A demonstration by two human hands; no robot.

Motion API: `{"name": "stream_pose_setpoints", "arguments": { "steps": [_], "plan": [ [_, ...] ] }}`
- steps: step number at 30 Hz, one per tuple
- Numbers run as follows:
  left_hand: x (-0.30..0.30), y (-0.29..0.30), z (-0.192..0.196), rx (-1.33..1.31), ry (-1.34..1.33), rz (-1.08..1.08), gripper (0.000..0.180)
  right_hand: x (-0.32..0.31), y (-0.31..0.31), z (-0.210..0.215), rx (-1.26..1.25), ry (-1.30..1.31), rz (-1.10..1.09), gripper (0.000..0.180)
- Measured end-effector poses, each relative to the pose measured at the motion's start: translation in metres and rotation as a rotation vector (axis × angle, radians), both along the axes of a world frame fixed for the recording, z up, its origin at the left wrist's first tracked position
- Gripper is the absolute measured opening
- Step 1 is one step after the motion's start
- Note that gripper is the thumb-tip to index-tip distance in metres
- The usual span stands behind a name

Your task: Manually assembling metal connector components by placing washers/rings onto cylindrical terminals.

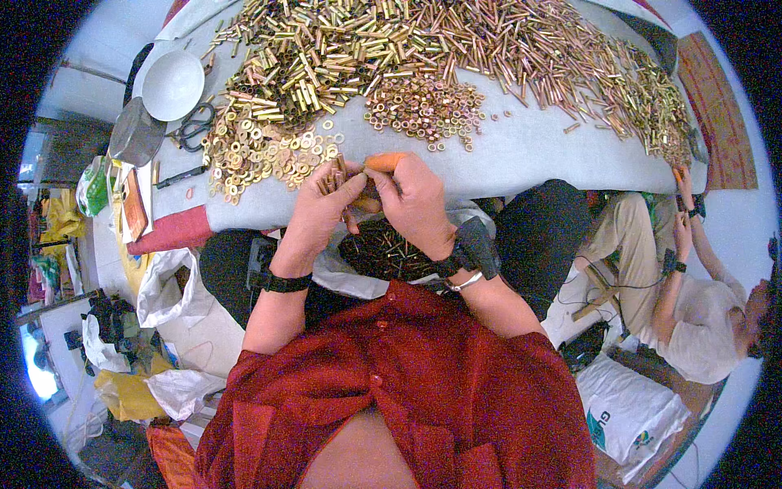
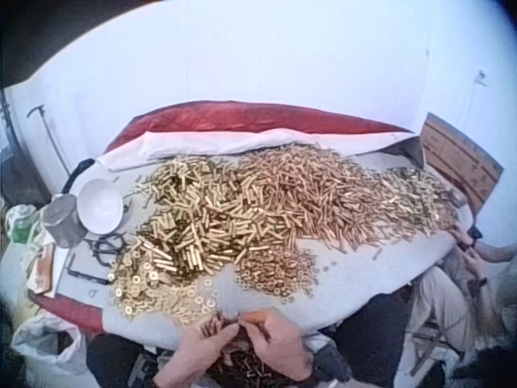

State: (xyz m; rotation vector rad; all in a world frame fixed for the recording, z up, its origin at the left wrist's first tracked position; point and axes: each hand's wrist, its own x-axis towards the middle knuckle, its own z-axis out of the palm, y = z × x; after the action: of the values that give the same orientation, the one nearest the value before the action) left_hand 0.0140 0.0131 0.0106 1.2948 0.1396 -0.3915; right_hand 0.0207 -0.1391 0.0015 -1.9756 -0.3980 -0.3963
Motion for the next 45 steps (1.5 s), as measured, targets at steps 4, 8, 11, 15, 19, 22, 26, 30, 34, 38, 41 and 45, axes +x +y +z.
{"name": "stream_pose_setpoints", "arguments": {
  "steps": [4,8,11,15,19,22,26,30,34,38,41,45],
  "plan": [
    [0.001,0.002,-0.001,0.006,-0.004,0.009,0.019,0.003,-0.003,-0.001,-0.118,-0.162,0.036,0.014],
    [0.001,0.005,0.001,-0.015,0.013,0.086,0.02,0.023,-0.002,0.0,-0.175,-0.109,-0.088,0.015],
    [0.003,0.008,0.003,-0.039,0.027,0.149,0.021,0.05,-0.001,0.003,-0.553,-0.24,-0.154,0.016],
    [0.005,0.011,-0.001,0.013,0.018,0.199,0.02,0.067,0.011,-0.008,-0.775,-0.33,-0.228,0.016],
    [0.01,0.011,-0.002,0.056,0.028,0.253,0.02,0.071,0.006,-0.004,-0.736,-0.333,-0.135,0.014],
    [0.009,0.008,-0.002,0.114,0.009,0.244,0.019,0.053,0.006,0.006,-0.087,0.23,-0.023,0.014],
    [0.007,0.005,0.001,0.126,-0.044,0.173,0.018,0.031,0.007,0.012,0.111,0.35,0.108,0.014],
    [0.003,-0.002,0.005,0.244,-0.106,0.119,0.012,0.026,0.003,0.002,0.122,0.303,0.094,0.012],
    [0.0,-0.007,0.014,0.312,-0.148,0.098,0.009,0.018,0.0,0.011,0.324,0.403,0.108,0.021],
    [-0.003,-0.01,0.005,0.369,-0.185,0.105,0.009,0.019,-0.01,0.014,0.008,0.18,0.155,0.018],
    [-0.001,-0.011,-0.004,0.378,-0.28,0.129,0.01,0.021,-0.012,0.019,-0.06,0.165,0.131,0.015],
    [0.002,-0.013,0.0,0.35,-0.269,0.136,0.008,0.022,-0.013,0.021,0.005,0.216,0.114,0.015]
  ]
}}
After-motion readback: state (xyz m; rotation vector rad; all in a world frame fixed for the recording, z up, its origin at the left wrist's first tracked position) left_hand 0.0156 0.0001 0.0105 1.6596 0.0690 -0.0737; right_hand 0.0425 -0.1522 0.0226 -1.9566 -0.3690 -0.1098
